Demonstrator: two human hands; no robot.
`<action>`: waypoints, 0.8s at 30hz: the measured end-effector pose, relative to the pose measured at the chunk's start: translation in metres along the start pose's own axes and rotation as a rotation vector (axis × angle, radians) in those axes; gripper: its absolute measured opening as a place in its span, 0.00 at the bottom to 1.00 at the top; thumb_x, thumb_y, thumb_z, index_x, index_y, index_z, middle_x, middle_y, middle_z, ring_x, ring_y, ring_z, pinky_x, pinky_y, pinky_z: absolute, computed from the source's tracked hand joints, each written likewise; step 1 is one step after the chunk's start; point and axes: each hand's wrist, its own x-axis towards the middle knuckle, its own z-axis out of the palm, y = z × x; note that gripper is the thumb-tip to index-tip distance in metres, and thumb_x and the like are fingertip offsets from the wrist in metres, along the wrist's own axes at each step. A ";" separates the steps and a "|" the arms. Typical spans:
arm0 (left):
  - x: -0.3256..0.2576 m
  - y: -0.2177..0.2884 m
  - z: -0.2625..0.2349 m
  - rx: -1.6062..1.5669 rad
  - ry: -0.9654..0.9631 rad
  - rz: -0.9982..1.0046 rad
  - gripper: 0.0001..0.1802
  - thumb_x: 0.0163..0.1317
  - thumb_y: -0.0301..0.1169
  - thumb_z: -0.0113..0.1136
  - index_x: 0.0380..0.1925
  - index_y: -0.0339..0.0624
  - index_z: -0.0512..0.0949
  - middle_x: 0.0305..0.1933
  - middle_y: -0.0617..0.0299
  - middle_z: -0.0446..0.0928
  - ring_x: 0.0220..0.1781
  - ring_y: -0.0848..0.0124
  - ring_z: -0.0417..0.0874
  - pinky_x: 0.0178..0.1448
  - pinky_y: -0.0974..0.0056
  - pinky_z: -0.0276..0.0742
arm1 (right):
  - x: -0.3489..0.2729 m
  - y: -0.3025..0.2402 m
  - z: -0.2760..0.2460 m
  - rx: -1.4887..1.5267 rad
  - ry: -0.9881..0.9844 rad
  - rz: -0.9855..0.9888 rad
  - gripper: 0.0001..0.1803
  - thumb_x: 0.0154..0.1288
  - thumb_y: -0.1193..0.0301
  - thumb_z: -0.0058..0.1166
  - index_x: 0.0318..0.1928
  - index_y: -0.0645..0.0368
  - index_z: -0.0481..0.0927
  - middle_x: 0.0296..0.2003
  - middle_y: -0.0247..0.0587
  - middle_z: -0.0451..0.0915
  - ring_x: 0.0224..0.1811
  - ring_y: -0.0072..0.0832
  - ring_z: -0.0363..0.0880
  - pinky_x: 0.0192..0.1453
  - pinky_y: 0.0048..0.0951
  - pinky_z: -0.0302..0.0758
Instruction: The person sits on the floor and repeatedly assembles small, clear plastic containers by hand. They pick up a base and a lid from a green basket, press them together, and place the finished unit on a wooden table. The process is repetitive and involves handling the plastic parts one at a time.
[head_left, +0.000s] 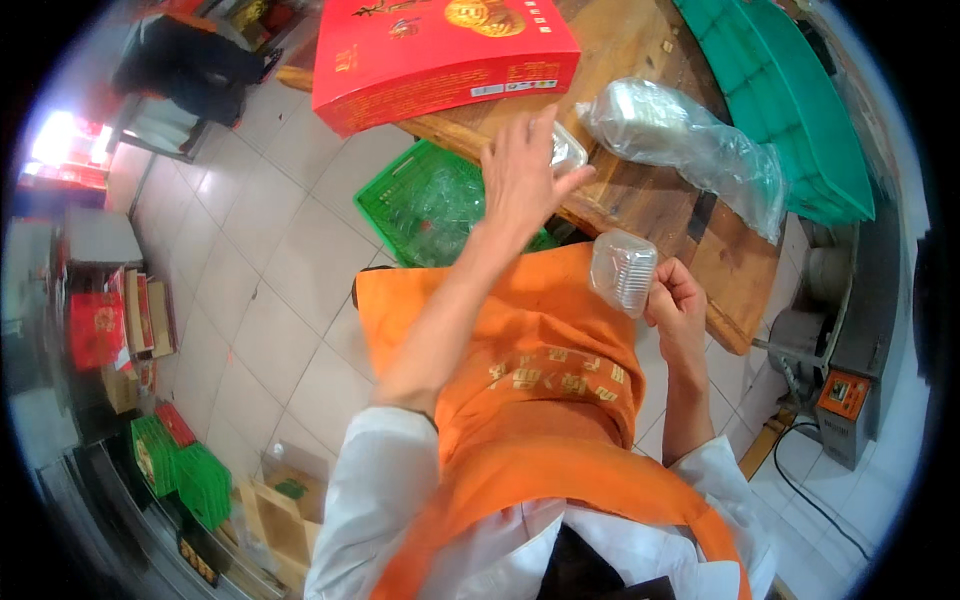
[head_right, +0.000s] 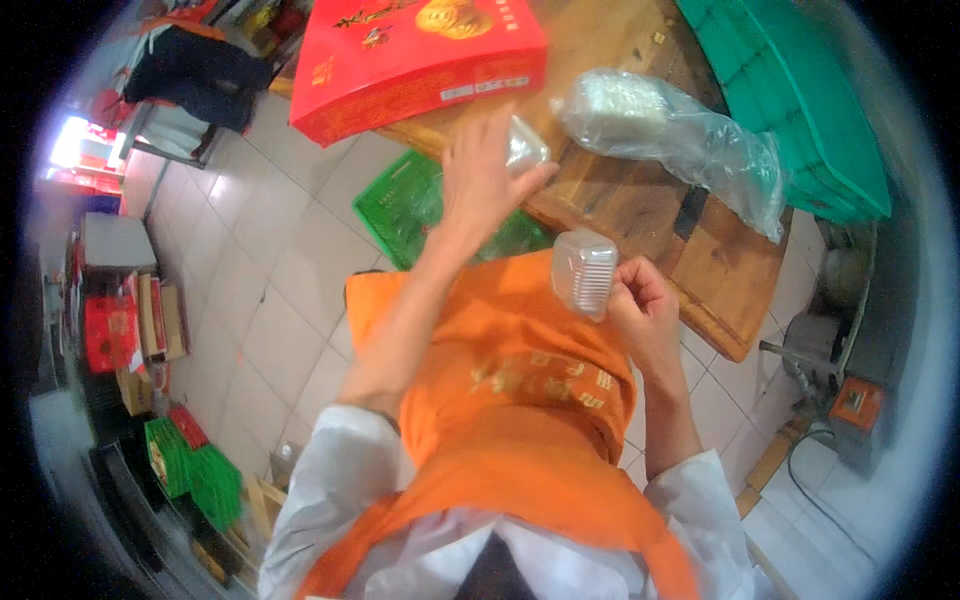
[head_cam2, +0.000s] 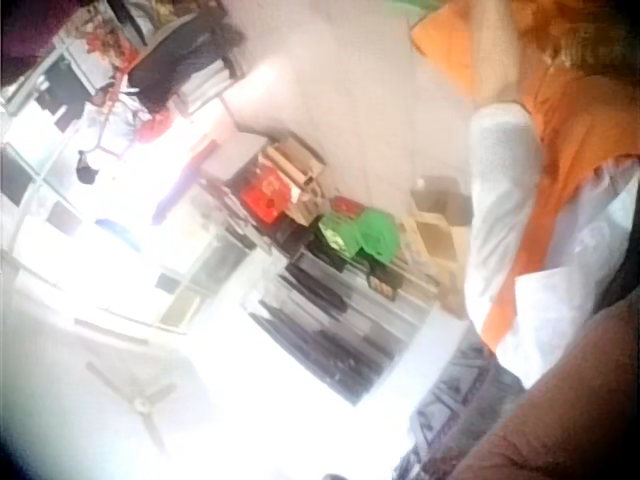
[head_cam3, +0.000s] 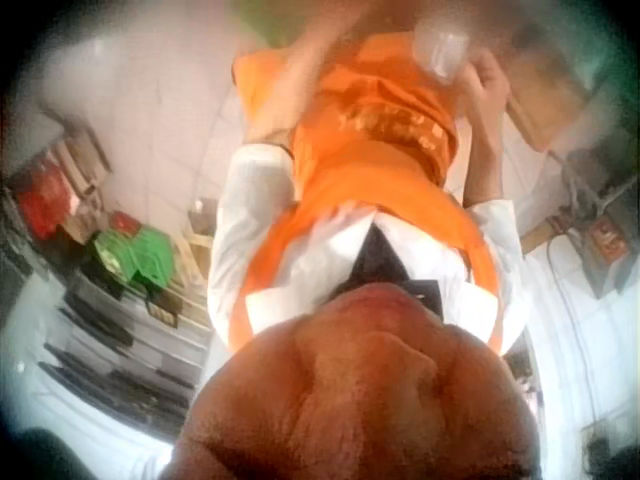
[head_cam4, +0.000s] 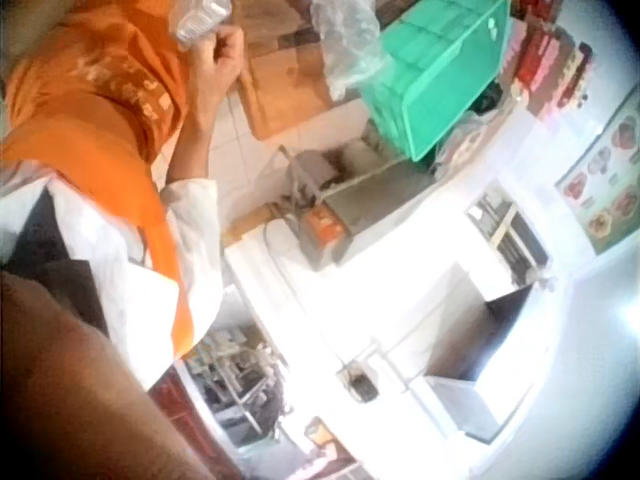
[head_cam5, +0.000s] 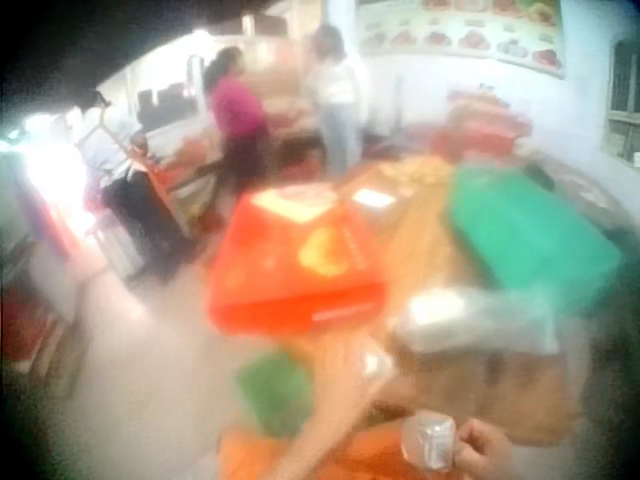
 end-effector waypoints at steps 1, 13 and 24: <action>0.011 -0.004 0.005 0.103 0.053 0.054 0.35 0.41 0.38 0.63 0.50 0.38 0.62 0.50 0.49 0.63 0.53 0.56 0.63 0.57 0.55 0.55 | 0.002 0.001 -0.002 -0.011 0.016 -0.004 0.05 0.58 0.77 0.41 0.26 0.58 0.68 0.21 0.23 0.67 0.23 0.09 0.62 0.26 0.12 0.60; -0.124 0.024 -0.020 -1.094 -0.012 -0.633 0.24 0.58 0.33 0.48 0.54 0.40 0.58 0.44 0.62 0.66 0.43 0.77 0.67 0.45 0.72 0.66 | 0.003 0.024 0.070 -0.220 -0.322 -0.113 0.06 0.51 0.76 0.50 0.23 0.61 0.67 0.18 0.24 0.64 0.22 0.11 0.60 0.24 0.16 0.60; -0.149 0.000 -0.042 -1.379 0.198 -0.891 0.23 0.64 0.46 0.31 0.50 0.41 0.61 0.40 0.61 0.68 0.42 0.75 0.68 0.46 0.70 0.66 | 0.006 0.029 0.120 0.101 -0.599 0.186 0.02 0.54 0.76 0.45 0.28 0.61 0.71 0.23 0.24 0.69 0.26 0.10 0.65 0.31 0.14 0.64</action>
